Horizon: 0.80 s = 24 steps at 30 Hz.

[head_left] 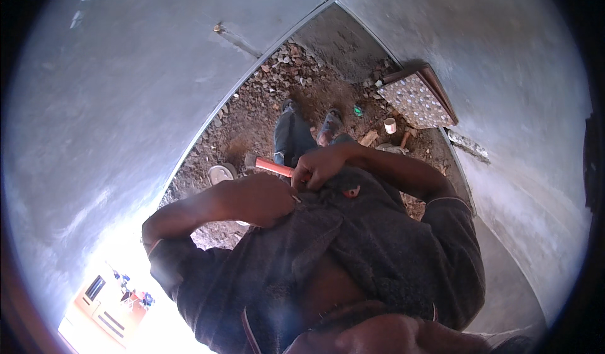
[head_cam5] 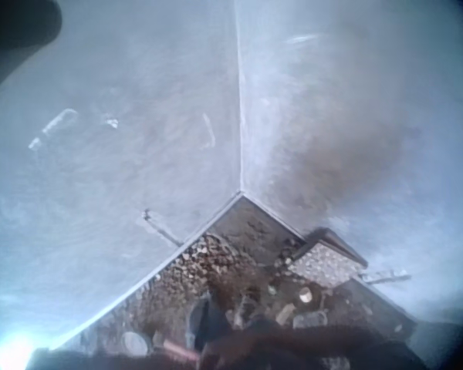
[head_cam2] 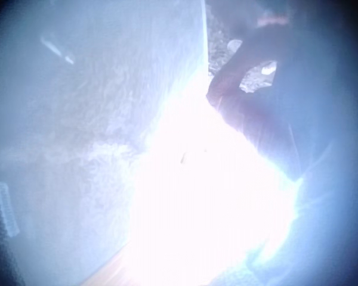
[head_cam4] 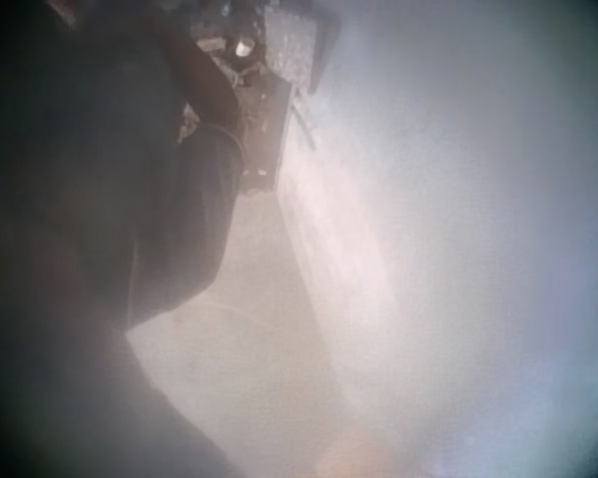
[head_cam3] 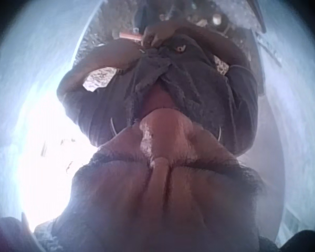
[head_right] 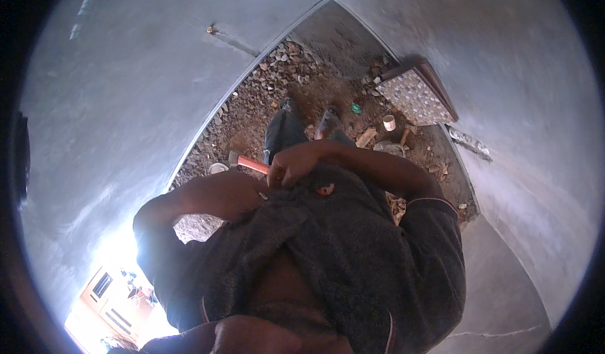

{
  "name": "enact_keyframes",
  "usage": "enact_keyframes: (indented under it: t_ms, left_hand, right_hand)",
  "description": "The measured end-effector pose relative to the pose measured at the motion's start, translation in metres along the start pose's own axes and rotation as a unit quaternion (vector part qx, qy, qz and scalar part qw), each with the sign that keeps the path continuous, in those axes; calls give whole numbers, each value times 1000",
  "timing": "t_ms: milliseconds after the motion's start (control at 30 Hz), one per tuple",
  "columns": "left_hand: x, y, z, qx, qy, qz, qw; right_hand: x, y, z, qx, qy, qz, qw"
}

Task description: The person applies mortar to a wall and floor corner using a hammer and an axe-like tool before pouring the remaining mixture from a bucket.

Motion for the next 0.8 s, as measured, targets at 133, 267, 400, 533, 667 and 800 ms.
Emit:
enact_keyframes:
  t_ms: [133,267,400,533,667,800]
  left_hand:
    - [23,17,-4,-51,14,-6,999]
    - [20,52,-62,-238,1,69,969]
    - [47,73,-109,-281,-66,87,954]
    - [104,109,-127,-273,-179,-89,941]
    - [180,138,-112,-265,-61,-345,898]
    - [257,145,-16,-388,-62,-623,676]
  right_hand:
    - [-18,23,0,-53,-23,11,998]
    - [-6,58,11,-97,-71,-4,993]
    - [-9,103,-16,-249,-42,40,967]
    - [-29,131,-75,-455,-96,147,873]
    - [-57,138,-117,-645,-118,60,752]
    - [-83,129,-140,-714,-123,95,682]
Point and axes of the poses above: each hand's wrist, its own z-axis towards the middle knuckle, its own y-axis out of the back of the hand, x = y × z, the point moved 6 cm from there along z, towards the middle knuckle, and after that the axes turned 3 degrees about y, right-handed, at the moved point
